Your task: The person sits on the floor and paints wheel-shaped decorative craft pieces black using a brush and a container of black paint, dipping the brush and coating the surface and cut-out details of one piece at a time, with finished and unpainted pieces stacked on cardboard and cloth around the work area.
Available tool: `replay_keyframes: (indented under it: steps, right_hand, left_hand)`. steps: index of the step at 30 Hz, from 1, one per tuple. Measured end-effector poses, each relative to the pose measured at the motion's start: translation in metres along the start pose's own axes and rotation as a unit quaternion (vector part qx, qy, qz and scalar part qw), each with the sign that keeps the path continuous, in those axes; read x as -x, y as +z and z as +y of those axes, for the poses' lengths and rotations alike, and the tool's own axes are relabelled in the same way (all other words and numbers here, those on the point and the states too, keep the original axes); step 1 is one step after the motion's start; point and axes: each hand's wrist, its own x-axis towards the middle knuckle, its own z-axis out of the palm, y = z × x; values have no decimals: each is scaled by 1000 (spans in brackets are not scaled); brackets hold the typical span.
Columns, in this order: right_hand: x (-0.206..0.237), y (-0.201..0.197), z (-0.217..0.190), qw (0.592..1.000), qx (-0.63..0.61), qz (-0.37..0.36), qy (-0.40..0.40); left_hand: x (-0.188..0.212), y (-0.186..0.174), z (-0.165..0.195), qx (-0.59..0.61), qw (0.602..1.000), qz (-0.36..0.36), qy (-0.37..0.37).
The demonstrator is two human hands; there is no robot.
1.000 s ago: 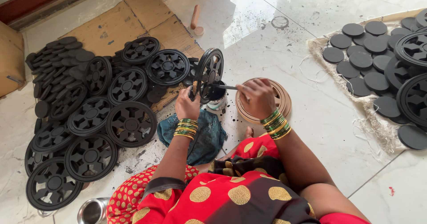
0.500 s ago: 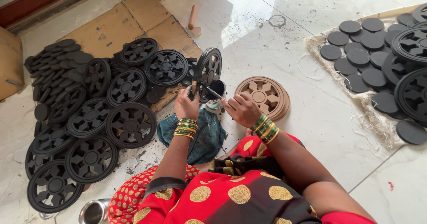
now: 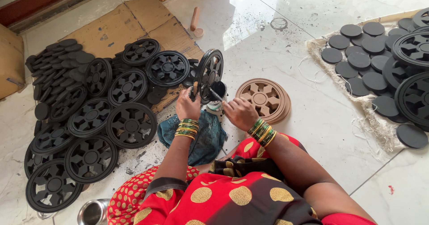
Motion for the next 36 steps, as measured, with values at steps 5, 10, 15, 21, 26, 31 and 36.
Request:
replay_keyframes:
  steps: [5, 10, 15, 21, 26, 31, 36]
  right_hand:
    - [4, 1, 5, 1000, 21, 21, 8]
    - [3, -1, 2, 1000, 1, 9, 3]
    - [1, -4, 5, 999, -29, 25, 28]
    - [1, -1, 8, 994, -88, 39, 50]
    - [3, -2, 12, 995, -62, 54, 59]
    - [4, 0, 13, 995, -70, 47, 59]
    - [1, 3, 18, 990, -87, -7, 112]
  left_hand:
    - [0, 2, -3, 0, 1000, 13, 20]
    - [-1, 5, -5, -9, 1000, 5, 13]
    - [-1, 6, -4, -6, 1000, 14, 14]
    - [1, 6, -3, -8, 1000, 19, 24]
    - [0, 7, -2, -9, 1000, 17, 23]
    - [0, 7, -1, -11, 999, 18, 27]
    - [0, 9, -4, -3, 999, 26, 35]
